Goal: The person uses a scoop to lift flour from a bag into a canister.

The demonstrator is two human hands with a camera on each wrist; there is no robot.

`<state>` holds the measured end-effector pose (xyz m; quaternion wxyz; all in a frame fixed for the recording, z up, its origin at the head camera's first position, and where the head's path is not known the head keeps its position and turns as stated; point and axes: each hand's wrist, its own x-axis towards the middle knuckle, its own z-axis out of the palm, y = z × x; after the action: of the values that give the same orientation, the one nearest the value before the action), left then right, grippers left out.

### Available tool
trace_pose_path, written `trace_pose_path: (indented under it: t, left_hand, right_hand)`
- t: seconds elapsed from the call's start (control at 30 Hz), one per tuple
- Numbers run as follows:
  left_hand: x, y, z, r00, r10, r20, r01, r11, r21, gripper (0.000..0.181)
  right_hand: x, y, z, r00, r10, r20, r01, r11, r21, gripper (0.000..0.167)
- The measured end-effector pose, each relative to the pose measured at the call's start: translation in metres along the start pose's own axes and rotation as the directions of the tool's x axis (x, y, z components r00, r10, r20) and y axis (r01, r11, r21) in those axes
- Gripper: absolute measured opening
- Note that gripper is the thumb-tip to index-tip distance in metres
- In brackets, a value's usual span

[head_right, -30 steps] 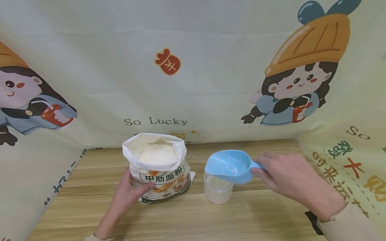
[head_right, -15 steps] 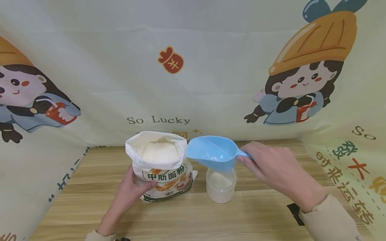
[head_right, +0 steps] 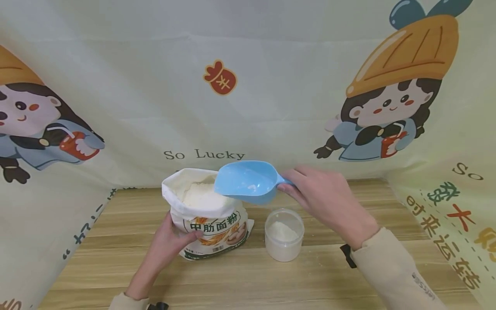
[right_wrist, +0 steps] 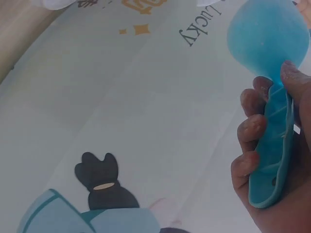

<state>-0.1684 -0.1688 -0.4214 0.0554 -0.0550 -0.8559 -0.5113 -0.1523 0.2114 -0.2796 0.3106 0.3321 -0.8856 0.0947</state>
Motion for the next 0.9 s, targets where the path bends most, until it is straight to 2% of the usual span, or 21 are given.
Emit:
trace_pose_path:
  t: [0.1, 0.33, 0.6, 0.9]
  left_hand:
    - [0.0, 0.001, 0.0, 1.0, -0.003, 0.002, 0.003, 1.0, -0.01, 0.092]
    - [0.001, -0.001, 0.0, 1.0, -0.003, 0.001, 0.003, 1.0, -0.007, 0.092]
    - [0.0, 0.0, 0.0, 1.0, 0.01, 0.0, -0.01, 1.0, -0.023, 0.09]
    - [0.0, -0.003, 0.001, 1.0, 0.001, -0.002, -0.001, 1.0, -0.024, 0.09]
  right_hand:
    - [0.01, -0.003, 0.001, 1.0, -0.011, 0.004, 0.012, 0.998, -0.055, 0.065]
    - [0.03, -0.014, 0.002, 0.999, -0.02, 0.031, 0.026, 0.973, -0.228, 0.029]
    - [0.048, -0.028, 0.0, 0.998, -0.029, 0.056, 0.044, 0.952, -0.302, 0.024]
    - [0.068, -0.043, -0.001, 0.986, -0.069, 0.153, 0.123, 0.918, -0.376, 0.025]
